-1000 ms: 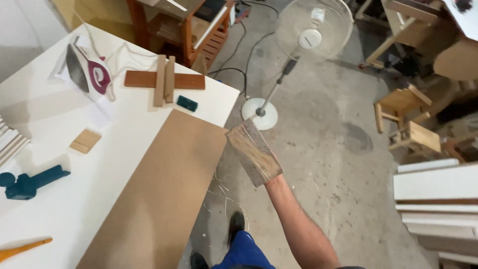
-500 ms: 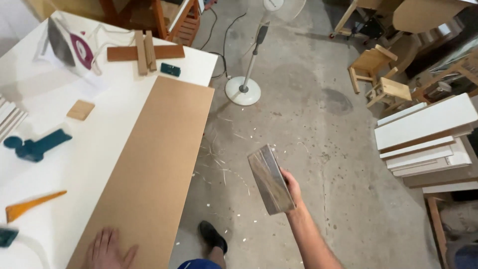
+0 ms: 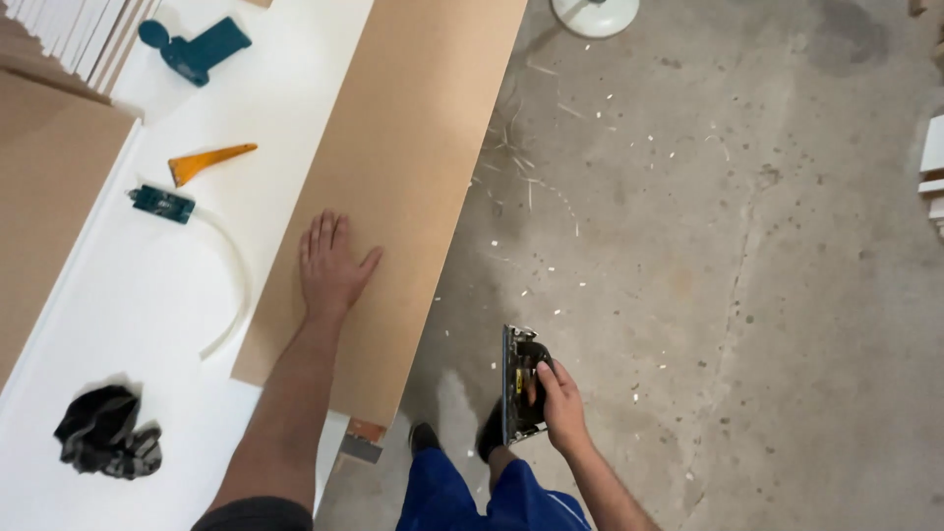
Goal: Trimming excess edge banding and sanding the edges of a wooden board on a workbench.
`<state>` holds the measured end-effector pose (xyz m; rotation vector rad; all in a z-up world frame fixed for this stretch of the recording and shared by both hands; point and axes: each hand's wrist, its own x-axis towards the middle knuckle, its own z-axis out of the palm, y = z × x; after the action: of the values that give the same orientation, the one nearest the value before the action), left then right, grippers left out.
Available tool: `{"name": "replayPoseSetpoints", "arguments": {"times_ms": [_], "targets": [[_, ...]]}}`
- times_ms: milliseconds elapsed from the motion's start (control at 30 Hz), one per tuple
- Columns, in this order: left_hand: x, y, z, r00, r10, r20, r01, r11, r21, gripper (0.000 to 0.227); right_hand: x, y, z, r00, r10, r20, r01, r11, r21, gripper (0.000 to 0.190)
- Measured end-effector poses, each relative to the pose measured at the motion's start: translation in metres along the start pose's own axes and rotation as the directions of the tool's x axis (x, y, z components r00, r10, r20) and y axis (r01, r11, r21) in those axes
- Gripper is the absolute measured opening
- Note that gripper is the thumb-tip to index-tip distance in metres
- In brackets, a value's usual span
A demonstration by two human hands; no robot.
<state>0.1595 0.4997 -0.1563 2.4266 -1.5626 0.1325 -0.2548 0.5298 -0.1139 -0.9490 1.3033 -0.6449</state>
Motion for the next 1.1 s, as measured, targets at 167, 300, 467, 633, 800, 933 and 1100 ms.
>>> {"name": "replayPoseSetpoints", "arguments": {"times_ms": [167,300,467,633,800,933,1100], "targets": [[0.002,-0.011,0.007,1.000,0.026,-0.004,-0.026,1.000,-0.004,0.085,-0.034,0.036,0.062,0.999,-0.031,0.027,0.035,0.990,-0.139,0.028],[0.002,-0.007,-0.021,0.896,0.164,0.412,-0.166,0.986,-0.031,0.101,-0.063,0.060,0.120,0.992,-0.108,0.060,0.112,0.991,-0.073,0.023],[-0.012,-0.005,-0.025,0.911,0.156,0.382,-0.155,0.987,-0.034,0.098,-0.084,0.134,0.159,0.988,-0.153,0.012,0.153,0.986,-0.070,0.018],[-0.017,-0.004,-0.016,0.938,0.205,0.281,-0.197,0.979,-0.055,0.094,-0.094,0.151,0.173,0.981,-0.174,-0.084,0.168,0.983,-0.068,0.021],[-0.022,-0.011,-0.008,0.955,0.276,0.111,-0.276,0.961,-0.021,0.092,-0.035,0.120,0.170,0.978,-0.136,-0.156,0.073,0.932,-0.356,0.047],[-0.015,-0.007,-0.016,0.945,0.258,0.199,-0.258,0.966,-0.025,0.093,0.097,0.022,0.166,0.982,-0.065,-0.176,0.016,0.963,-0.270,0.048],[-0.012,-0.003,-0.026,0.934,0.209,0.290,-0.208,0.977,-0.036,0.094,0.061,0.045,0.167,0.935,-0.349,-0.062,0.302,0.878,-0.372,0.051]]}}
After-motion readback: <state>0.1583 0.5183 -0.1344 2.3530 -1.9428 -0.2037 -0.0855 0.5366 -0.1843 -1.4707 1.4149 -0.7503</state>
